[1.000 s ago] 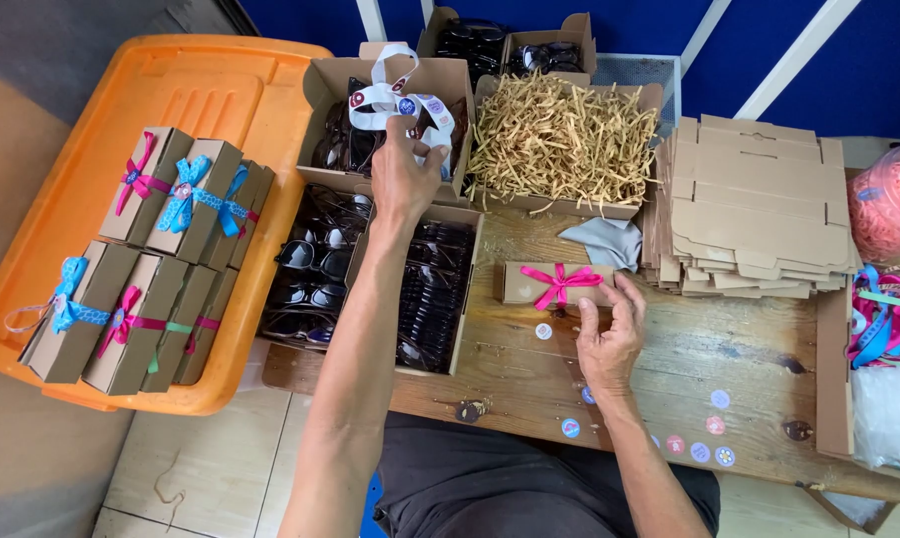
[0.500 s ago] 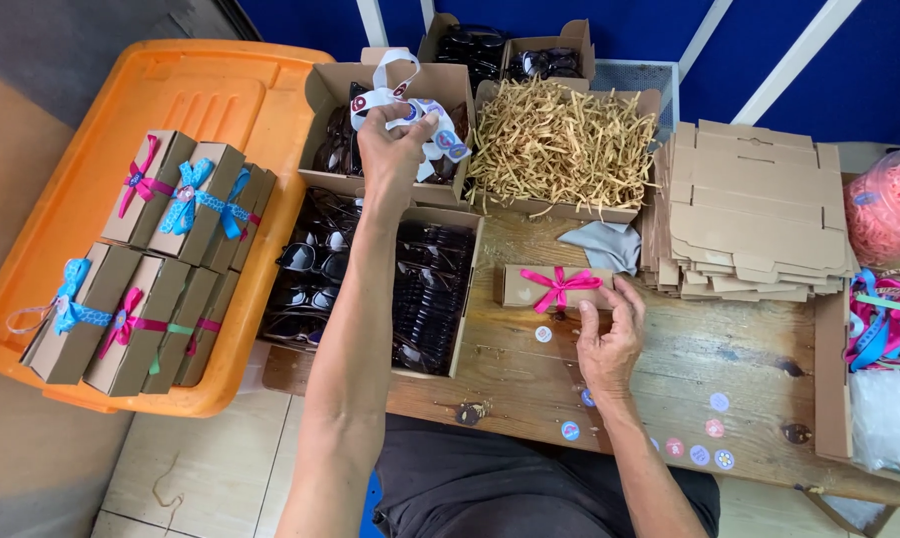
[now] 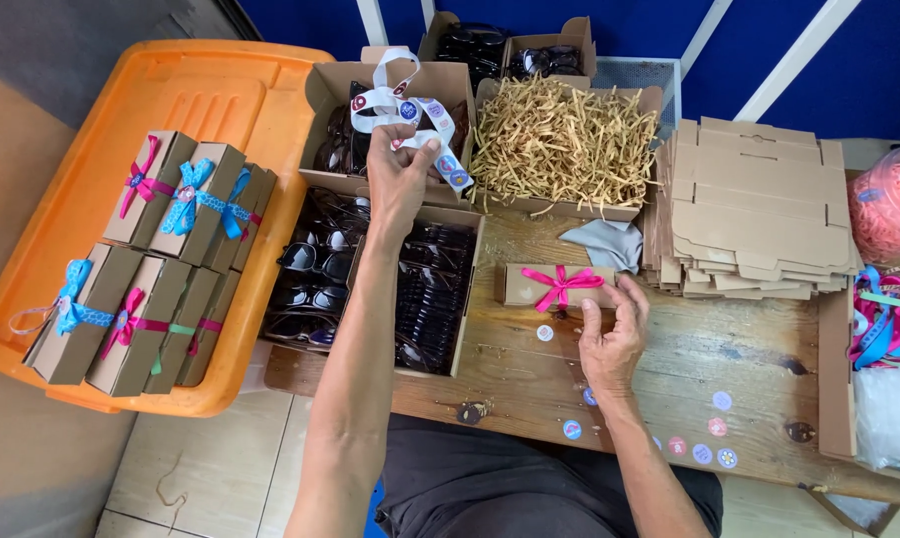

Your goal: The person ties a pink ribbon around a small brown box, forming a bow. They then place a small round sticker on the center of the bow and move the finished box to a stack of other wrapped boxes on an orange tray.

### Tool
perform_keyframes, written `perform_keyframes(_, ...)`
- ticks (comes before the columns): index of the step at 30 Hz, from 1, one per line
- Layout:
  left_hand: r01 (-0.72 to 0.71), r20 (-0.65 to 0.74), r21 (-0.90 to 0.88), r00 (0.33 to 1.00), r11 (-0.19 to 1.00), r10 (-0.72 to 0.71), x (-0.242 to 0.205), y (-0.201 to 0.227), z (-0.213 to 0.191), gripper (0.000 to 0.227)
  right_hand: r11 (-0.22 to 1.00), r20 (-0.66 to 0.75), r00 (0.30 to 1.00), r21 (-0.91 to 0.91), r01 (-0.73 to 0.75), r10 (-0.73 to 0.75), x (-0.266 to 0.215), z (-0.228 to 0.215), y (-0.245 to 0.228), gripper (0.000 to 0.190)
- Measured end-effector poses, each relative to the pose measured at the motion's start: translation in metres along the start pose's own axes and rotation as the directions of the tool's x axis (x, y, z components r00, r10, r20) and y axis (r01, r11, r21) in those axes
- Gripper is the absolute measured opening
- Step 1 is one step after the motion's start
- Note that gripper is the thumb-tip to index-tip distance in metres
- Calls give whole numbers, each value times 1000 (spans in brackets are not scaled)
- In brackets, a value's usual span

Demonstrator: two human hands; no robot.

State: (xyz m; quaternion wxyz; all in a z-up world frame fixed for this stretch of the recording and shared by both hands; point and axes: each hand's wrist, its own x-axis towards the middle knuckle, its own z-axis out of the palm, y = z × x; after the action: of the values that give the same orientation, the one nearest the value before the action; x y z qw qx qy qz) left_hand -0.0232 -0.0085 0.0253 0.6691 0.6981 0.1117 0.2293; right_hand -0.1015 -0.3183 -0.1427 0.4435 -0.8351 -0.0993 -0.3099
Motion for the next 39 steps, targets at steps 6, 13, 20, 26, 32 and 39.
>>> perform_keyframes(6, -107, 8, 49, 994, 993, 106, -25, -20, 3, 14, 1000, 2, 1000, 13, -19, 19, -1, -2, -3, 26)
perform_keyframes(13, -40, -10, 25, 999, 999, 40, -51, -28, 9, 22, 1000, -10, 1000, 3, -11, 11, 1, -3, -7, 26)
perform_keyframes(20, 6, 103, -176, 995, 984, 12, -54, -61, 5, 43, 996, -110, 990, -18, 88, -90, -2, -4, -4, 26)
perform_keyframes(26, -24, 102, -190, 994, 981, 44, -54, -72, 4, 52, 973, -123, 970, -123, 193, -208, -6, 8, -7, 33)
perform_keyframes(32, -31, 76, -212, 996, 977, 48, -50, -81, 2, 50, 952, -97, 950, 57, 302, -296, 22, 26, -54, 29)
perform_keyframes(39, -38, 61, -201, 997, 979, 51, -51, -71, -2, 47, 922, -43, 925, 80, 379, -377, 0, 39, -72, 28)
